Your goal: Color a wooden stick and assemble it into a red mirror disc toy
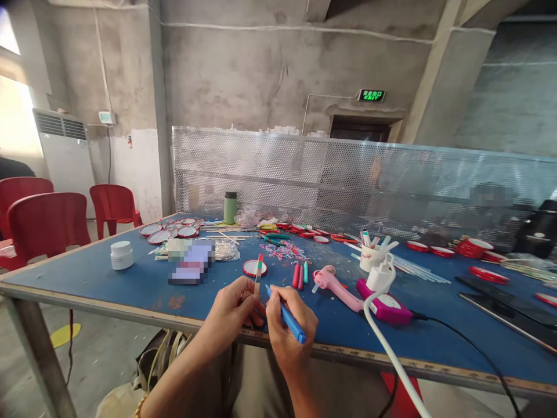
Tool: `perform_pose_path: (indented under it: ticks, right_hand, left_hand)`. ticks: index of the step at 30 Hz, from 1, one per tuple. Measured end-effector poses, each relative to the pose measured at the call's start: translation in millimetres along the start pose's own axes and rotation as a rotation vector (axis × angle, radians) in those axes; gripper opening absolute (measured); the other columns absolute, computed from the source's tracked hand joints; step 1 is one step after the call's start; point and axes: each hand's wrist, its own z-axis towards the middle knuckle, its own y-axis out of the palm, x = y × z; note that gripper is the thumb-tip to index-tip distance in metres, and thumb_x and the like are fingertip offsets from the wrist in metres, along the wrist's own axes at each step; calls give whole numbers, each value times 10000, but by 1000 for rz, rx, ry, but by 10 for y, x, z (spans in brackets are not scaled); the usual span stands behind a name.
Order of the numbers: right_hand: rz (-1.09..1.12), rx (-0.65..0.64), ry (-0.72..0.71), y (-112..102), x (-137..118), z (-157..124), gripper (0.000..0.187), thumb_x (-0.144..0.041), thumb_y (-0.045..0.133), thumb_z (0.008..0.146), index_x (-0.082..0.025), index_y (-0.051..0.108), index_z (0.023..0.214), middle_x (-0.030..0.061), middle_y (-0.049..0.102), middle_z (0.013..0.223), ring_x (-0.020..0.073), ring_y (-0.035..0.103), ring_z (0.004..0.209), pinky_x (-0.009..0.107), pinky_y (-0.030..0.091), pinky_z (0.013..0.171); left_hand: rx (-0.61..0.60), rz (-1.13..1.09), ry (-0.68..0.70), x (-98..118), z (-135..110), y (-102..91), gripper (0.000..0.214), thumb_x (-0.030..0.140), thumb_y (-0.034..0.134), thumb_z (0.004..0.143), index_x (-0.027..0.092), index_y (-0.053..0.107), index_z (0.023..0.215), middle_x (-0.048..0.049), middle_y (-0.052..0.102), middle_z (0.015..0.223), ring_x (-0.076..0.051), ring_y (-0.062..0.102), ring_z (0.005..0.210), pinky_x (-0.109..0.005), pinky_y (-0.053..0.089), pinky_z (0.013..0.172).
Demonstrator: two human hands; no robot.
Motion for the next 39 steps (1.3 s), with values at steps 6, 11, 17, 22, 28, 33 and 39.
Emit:
perform_pose_path:
  ticks: [6, 11, 17, 22, 28, 33, 39]
  right_hand:
    - [-21, -1, 1, 14, -5, -5, 164, -212, 536, 964, -192, 668, 871, 24, 725, 686, 153, 704, 586, 229, 527, 510]
    - [-10, -1, -12, 8, 4, -7, 159, -212, 544, 961, -193, 671, 866, 21, 720, 678, 155, 704, 588, 229, 524, 506]
    - [103, 21, 119, 21, 34, -51, 161, -241, 547, 984, -191, 693, 1029, 22, 714, 768, 124, 641, 531, 233, 516, 495]
    - [217, -27, 188, -101, 91, 61, 154, -257, 548, 1002, -207, 692, 1023, -7, 667, 766, 83, 569, 481, 216, 489, 479]
    - [111, -167, 115, -387, 225, 490, 190, -340, 573, 994, -203, 693, 940, -25, 644, 640, 102, 586, 475, 227, 497, 507]
    - [-47, -263, 70, -465, 348, 737, 213, -394, 584, 966, -209, 688, 984, 12, 712, 723, 165, 694, 622, 255, 548, 584]
    - [5, -358, -10, -223, 503, 953, 285, -242, 519, 955, -208, 614, 1222, 83, 751, 1054, 183, 719, 837, 319, 582, 757]
  left_hand:
    - [-4, -38, -31, -23, -11, -5, 120, 299, 494, 879, 204, 490, 805, -16, 726, 714, -133, 679, 550, -189, 456, 484]
    - [-4, -40, -29, -23, -2, -2, 120, 299, 503, 878, 205, 490, 804, -15, 728, 716, -131, 679, 545, -189, 460, 485]
    - [3, -39, -21, -2, -5, 5, 96, 269, 516, 851, 199, 502, 786, -14, 718, 684, -124, 670, 526, -181, 456, 475]
    - [28, -70, -41, -20, 5, 23, 119, 299, 526, 850, 208, 449, 839, -13, 724, 695, -129, 670, 502, -183, 443, 448]
    - [73, -166, -66, -32, -3, 33, 299, 441, 573, 864, 232, 361, 889, -15, 731, 705, -141, 665, 480, -189, 428, 424]
    - [75, -163, -66, -28, -10, 37, 291, 423, 575, 869, 234, 354, 883, -7, 728, 695, -134, 659, 473, -183, 418, 421]
    - [63, -145, -47, -35, -3, 45, 192, 336, 510, 892, 234, 348, 879, 4, 719, 699, -124, 657, 479, -174, 410, 423]
